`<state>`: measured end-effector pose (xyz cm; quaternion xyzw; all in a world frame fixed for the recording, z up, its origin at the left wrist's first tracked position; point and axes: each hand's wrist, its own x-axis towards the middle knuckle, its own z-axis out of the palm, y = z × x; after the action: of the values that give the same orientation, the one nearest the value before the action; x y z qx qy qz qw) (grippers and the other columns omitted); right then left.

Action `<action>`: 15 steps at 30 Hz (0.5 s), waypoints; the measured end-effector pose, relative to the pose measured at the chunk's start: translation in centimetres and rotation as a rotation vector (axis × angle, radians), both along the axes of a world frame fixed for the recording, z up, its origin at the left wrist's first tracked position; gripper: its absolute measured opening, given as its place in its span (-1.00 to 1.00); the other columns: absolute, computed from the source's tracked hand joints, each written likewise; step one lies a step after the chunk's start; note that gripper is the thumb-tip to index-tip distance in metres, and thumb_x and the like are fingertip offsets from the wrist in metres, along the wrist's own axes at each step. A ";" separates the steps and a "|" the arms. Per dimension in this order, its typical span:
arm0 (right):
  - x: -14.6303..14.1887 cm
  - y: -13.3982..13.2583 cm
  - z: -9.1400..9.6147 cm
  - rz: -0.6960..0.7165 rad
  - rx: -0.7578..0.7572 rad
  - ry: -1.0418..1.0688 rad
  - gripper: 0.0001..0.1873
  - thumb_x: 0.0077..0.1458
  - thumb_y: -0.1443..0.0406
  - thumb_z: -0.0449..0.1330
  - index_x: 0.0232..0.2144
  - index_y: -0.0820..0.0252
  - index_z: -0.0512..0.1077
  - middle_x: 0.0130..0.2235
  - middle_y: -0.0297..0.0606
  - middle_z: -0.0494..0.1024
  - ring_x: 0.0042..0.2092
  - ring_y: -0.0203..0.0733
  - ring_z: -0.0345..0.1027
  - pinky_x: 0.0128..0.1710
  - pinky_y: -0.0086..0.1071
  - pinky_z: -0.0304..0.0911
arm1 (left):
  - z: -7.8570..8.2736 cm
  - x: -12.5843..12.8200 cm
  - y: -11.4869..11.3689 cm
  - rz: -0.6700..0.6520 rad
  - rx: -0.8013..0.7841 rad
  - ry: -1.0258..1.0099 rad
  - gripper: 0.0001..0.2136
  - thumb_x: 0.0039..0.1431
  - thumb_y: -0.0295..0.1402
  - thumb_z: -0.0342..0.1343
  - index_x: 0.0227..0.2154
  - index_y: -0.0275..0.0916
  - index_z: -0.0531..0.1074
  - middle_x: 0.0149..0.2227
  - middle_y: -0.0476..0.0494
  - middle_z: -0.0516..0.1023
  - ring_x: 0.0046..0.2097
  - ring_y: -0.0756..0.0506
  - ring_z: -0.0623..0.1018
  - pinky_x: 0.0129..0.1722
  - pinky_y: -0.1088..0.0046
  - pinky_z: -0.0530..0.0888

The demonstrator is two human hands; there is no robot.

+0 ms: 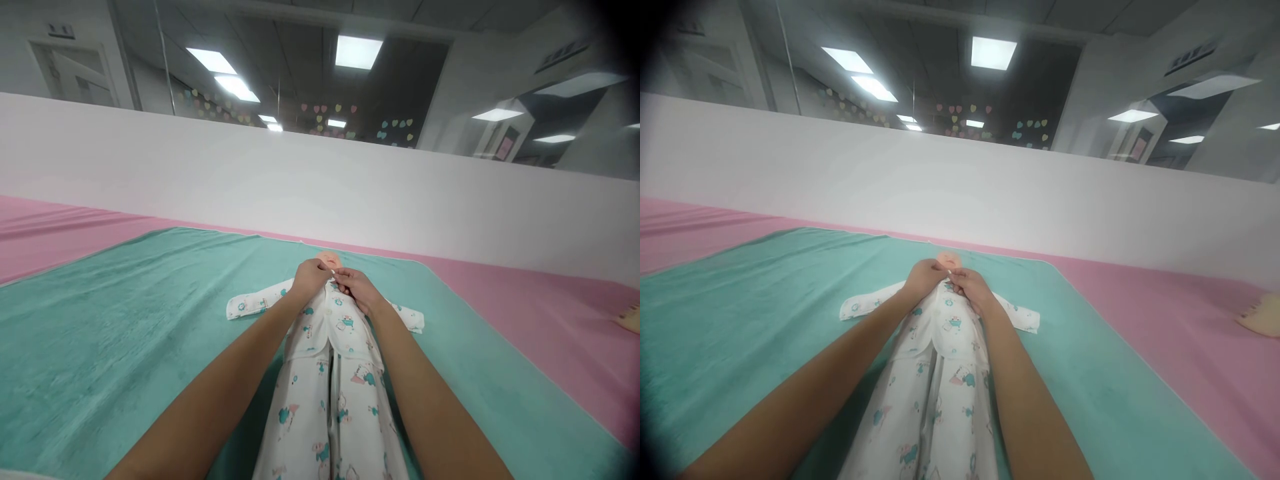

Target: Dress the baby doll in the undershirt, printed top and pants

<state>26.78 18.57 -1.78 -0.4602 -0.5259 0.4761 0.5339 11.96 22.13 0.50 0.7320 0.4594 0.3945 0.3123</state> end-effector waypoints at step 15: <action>-1.1 -0.4 1.2 -0.016 0.104 -0.261 -0.74 -0.17 0.24 0.27 -0.42 0.20 0.30 -0.62 -0.50 0.27 -0.58 -0.42 0.09 -0.59 -0.50 -0.05 | 0.4 -0.3 -0.1 -0.027 0.020 0.024 -0.77 -0.01 -0.23 0.08 -0.65 -0.25 0.35 -0.55 -0.02 0.43 -0.45 0.00 0.39 -0.46 0.51 0.25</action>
<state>25.73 18.13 -0.57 -0.4941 -0.6110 0.3800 0.4880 11.68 22.03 0.86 0.7459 0.4493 0.3861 0.3045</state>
